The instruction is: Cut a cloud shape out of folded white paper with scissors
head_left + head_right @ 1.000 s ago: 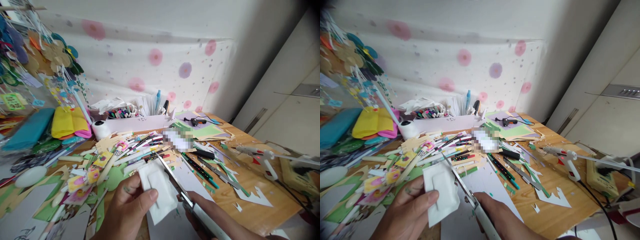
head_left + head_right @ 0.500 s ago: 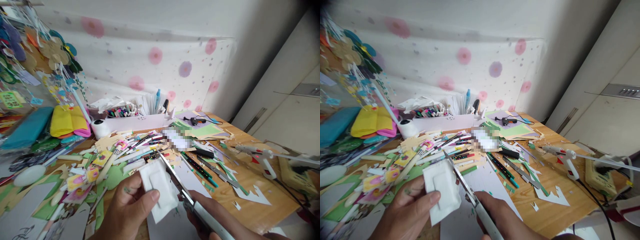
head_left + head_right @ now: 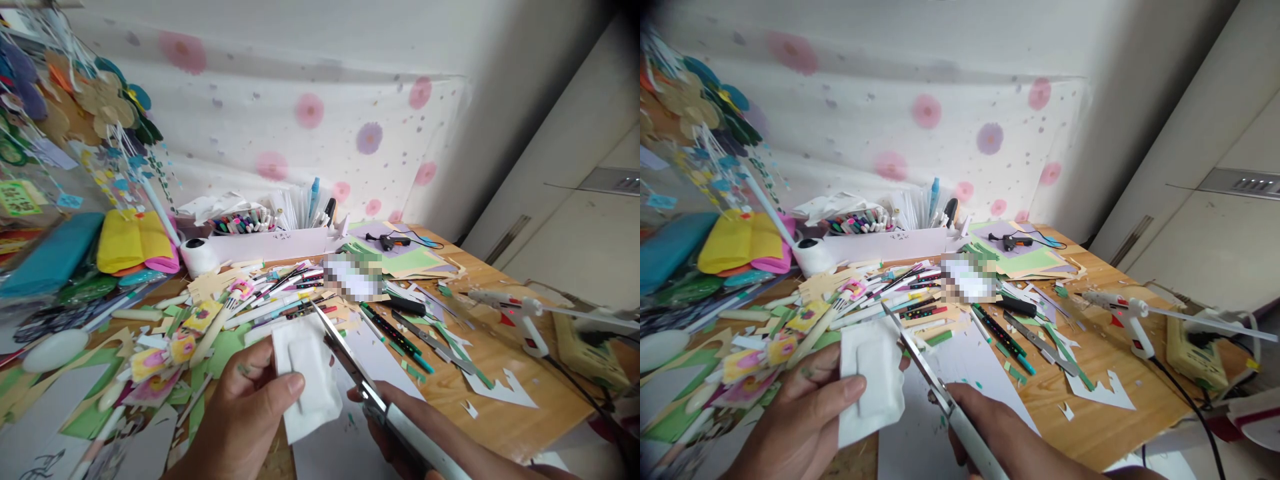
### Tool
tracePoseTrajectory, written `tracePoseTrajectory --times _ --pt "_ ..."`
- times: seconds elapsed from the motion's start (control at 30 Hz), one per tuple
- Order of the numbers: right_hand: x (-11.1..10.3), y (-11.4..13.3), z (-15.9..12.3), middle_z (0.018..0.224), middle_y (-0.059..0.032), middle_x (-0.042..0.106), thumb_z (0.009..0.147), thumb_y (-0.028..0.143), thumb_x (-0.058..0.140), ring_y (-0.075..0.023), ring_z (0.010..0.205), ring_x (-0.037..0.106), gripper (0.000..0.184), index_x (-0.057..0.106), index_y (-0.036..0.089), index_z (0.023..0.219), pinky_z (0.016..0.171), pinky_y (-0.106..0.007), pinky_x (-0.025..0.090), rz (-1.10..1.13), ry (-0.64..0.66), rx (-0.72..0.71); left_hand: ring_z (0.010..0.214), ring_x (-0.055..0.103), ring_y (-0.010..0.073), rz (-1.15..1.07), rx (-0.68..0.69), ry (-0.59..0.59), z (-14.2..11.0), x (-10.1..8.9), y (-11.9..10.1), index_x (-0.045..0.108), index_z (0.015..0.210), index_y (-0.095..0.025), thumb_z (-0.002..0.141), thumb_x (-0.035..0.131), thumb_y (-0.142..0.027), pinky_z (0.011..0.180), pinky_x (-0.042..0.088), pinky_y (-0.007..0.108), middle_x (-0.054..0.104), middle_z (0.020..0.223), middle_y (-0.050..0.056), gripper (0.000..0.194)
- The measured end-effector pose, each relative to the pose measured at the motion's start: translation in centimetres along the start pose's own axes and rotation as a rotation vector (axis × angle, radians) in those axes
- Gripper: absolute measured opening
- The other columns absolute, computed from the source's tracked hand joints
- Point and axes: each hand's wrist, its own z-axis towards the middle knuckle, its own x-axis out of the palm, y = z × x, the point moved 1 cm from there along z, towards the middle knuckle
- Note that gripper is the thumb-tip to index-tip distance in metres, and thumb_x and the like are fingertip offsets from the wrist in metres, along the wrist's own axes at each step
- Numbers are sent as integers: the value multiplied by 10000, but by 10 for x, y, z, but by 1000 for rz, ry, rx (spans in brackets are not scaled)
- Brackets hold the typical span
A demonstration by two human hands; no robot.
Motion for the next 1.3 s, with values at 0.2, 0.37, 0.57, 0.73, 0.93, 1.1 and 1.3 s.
tracePoseTrajectory --times 0.2,0.37,0.57,0.73,0.93,1.1,1.3 --pt "-3 6 0 888 -91 653 824 616 487 -242 778 623 661 469 182 1321 683 -295 527 -76 17 1 695 658 225 71 7 1 -2 2 0 760 867 -221 677 737 -227 647 524 328 737 744 49 191" --pt "-3 10 -1 864 -74 659 853 580 477 -206 750 625 637 431 180 1347 675 -259 521 -112 36 -12 800 684 280 50 -21 65 -4 8 0 749 914 -210 706 712 -212 713 536 391 751 785 72 212" --pt "1 -5 -7 830 -92 648 888 578 408 -208 747 617 617 434 151 1332 666 -264 525 -145 13 -22 780 690 243 5 21 124 -4 6 5 739 965 -229 751 685 -210 705 533 341 752 774 59 221" --pt "4 -10 -6 831 -82 640 882 612 388 -197 743 612 621 444 167 1312 674 -254 523 -84 -5 -26 716 672 221 14 3 103 -4 6 4 745 948 -221 738 690 -220 644 521 307 738 743 56 217" --pt "1 5 -1 786 -71 621 833 643 458 -205 731 607 685 453 148 1306 664 -255 519 -22 39 21 618 589 167 34 3 -48 -4 6 -1 761 807 -221 648 741 -219 593 481 263 696 667 26 161" --pt "-2 7 -2 859 -76 623 798 660 507 -207 791 604 715 468 142 1288 721 -262 513 24 59 42 546 510 139 47 -31 -48 -2 1 -6 754 759 -201 612 747 -232 497 427 223 632 583 14 150" --pt "-2 7 -1 947 -98 626 793 661 518 -245 901 605 718 470 147 1293 774 -298 507 60 78 38 568 503 142 120 -22 41 -1 -1 -11 738 741 -179 654 714 -245 494 424 217 603 596 19 111"
